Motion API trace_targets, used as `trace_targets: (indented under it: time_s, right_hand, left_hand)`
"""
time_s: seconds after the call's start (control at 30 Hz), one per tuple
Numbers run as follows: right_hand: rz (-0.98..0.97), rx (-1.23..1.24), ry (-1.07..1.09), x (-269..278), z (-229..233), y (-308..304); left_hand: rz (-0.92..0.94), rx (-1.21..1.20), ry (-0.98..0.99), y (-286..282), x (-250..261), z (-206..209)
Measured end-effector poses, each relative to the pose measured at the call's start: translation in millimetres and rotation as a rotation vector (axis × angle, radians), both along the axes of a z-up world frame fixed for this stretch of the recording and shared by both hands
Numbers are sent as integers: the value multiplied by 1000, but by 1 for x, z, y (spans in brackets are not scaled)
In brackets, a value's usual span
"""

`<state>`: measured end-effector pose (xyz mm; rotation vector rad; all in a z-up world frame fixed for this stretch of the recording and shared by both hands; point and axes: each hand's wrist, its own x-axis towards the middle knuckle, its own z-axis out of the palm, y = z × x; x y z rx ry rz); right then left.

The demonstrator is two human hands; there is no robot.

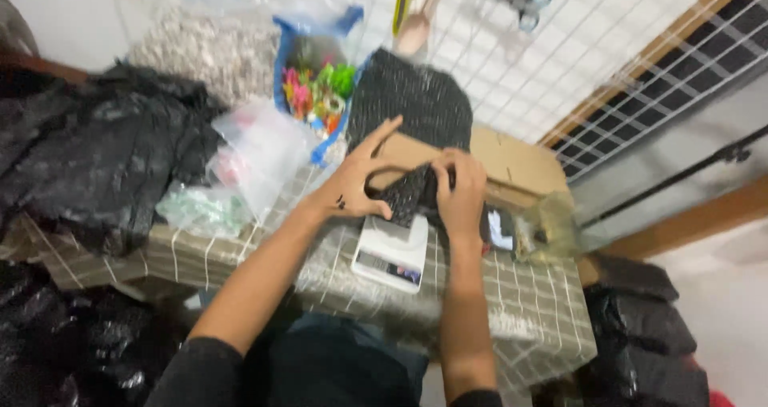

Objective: Wrapping a small box in bubble wrap, placing it in a shipping bag, and weighing it on a digital scale.

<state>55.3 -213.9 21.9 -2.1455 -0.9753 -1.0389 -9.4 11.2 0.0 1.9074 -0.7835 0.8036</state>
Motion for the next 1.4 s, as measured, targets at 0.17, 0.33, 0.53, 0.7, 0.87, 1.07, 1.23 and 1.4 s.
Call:
trace_targets:
  time_s: [0.17, 0.33, 0.53, 0.7, 0.87, 1.07, 1.23, 1.4]
  right_hand:
    - [-10, -62, -3, 13, 5, 1]
    - [68, 2, -31, 12, 10, 1]
    - [139, 126, 91, 1, 9, -13]
    - [220, 271, 318, 11, -3, -33]
    - [258, 401, 381, 30, -19, -37]
    - [239, 491, 399, 31, -24, -35]
    - [241, 542, 383, 28, -24, -36]
    - [218, 500, 337, 18, -17, -33]
  left_hand:
    - [197, 214, 10, -6, -10, 10]
    - [183, 31, -78, -4, -11, 10]
    - [70, -232, -73, 2, 9, -6]
    - [29, -290, -74, 6, 13, -6]
    - [15, -225, -75, 8, 0, 7]
    - [67, -141, -130, -3, -16, 21]
    - [161, -255, -126, 9, -2, 12]
    - [230, -342, 177, 30, 26, -24]
